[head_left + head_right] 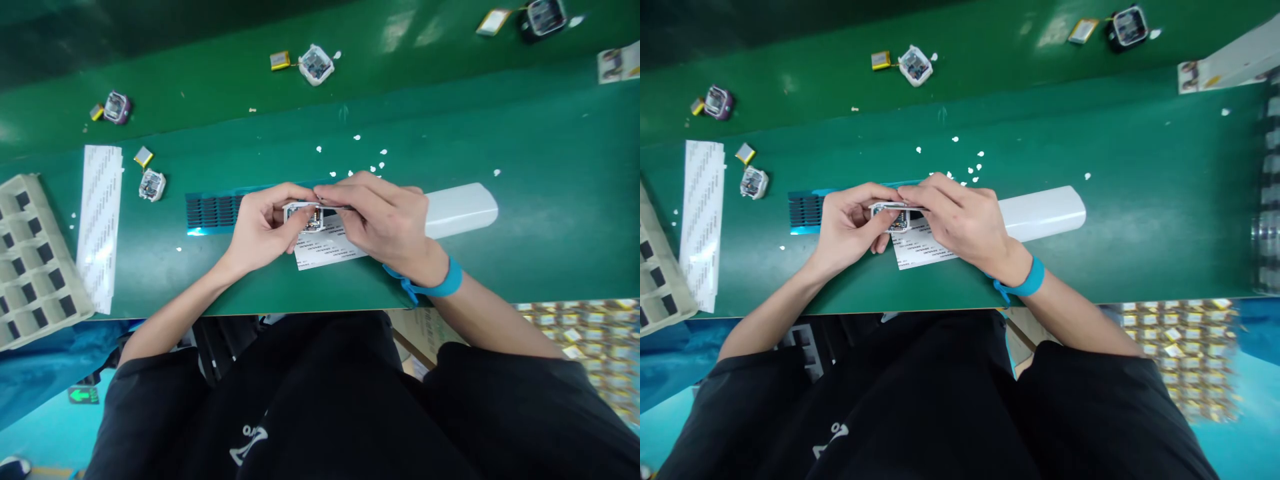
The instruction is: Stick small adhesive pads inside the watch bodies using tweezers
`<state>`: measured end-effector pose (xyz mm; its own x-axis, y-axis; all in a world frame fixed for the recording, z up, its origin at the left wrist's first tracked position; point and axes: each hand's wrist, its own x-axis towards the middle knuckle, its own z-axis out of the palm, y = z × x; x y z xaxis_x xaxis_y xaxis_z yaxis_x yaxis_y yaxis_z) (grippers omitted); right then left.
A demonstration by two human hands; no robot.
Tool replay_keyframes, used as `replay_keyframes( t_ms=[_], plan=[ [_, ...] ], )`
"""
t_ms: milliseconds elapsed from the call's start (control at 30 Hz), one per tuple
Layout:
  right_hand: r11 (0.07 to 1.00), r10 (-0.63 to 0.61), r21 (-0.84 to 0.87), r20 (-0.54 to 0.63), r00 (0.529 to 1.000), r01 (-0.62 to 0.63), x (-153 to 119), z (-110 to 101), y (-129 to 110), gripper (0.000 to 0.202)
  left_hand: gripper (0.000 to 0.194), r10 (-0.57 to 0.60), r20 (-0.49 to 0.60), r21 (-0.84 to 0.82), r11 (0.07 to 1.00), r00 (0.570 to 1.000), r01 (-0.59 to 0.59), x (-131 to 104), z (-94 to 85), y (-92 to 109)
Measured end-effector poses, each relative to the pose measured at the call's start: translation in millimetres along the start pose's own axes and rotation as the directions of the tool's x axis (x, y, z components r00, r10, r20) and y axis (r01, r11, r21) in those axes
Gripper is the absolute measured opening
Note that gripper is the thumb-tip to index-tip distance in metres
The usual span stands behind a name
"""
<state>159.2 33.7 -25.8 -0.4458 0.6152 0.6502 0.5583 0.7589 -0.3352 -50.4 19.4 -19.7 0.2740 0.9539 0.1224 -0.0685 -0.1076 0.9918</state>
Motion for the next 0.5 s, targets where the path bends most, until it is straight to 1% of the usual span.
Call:
replay_keyframes(
  t_ms=[100,200,267,333,400,467,500],
  plan=[
    [1.0,-0.022,-0.015,0.033,0.999,0.022,-3.1,-0.6,1.5,0.038,0.004,0.06,-0.073,0.003,0.998,0.996,-0.06,-0.8,4.1,-1.5],
    [0.998,-0.049,-0.047,0.033,0.998,0.05,-2.4,-2.9,0.1,0.035,0.007,0.111,-0.091,0.038,0.993,0.99,-0.108,-1.6,6.3,-3.8],
    [0.993,-0.021,-0.115,0.06,0.998,0.028,-0.6,-4.8,-0.9,0.035,0.006,0.099,-0.076,0.067,0.993,0.992,-0.094,-2.2,5.9,-5.1],
    [0.984,0.057,-0.172,0.082,0.995,-0.042,1.3,-6.6,-0.8,0.04,0.003,0.059,-0.071,0.091,0.994,0.996,-0.052,-2.9,4.6,-6.1],
    [0.98,0.109,-0.179,0.09,0.99,-0.091,2.3,-8.0,-0.2,0.043,0.004,0.031,-0.078,0.107,0.994,0.996,-0.023,-3.5,3.1,-6.8],
    [0.986,0.09,-0.147,0.097,0.991,-0.075,2.2,-8.7,0.1,0.041,0.006,0.032,-0.078,0.105,0.994,0.996,-0.023,-3.8,1.8,-7.3],
    [0.989,0.074,-0.14,0.12,0.99,-0.057,1.8,-8.7,-0.2,0.039,0.006,0.033,-0.07,0.098,0.995,0.997,-0.026,-3.9,1.3,-7.5]
  ],
)
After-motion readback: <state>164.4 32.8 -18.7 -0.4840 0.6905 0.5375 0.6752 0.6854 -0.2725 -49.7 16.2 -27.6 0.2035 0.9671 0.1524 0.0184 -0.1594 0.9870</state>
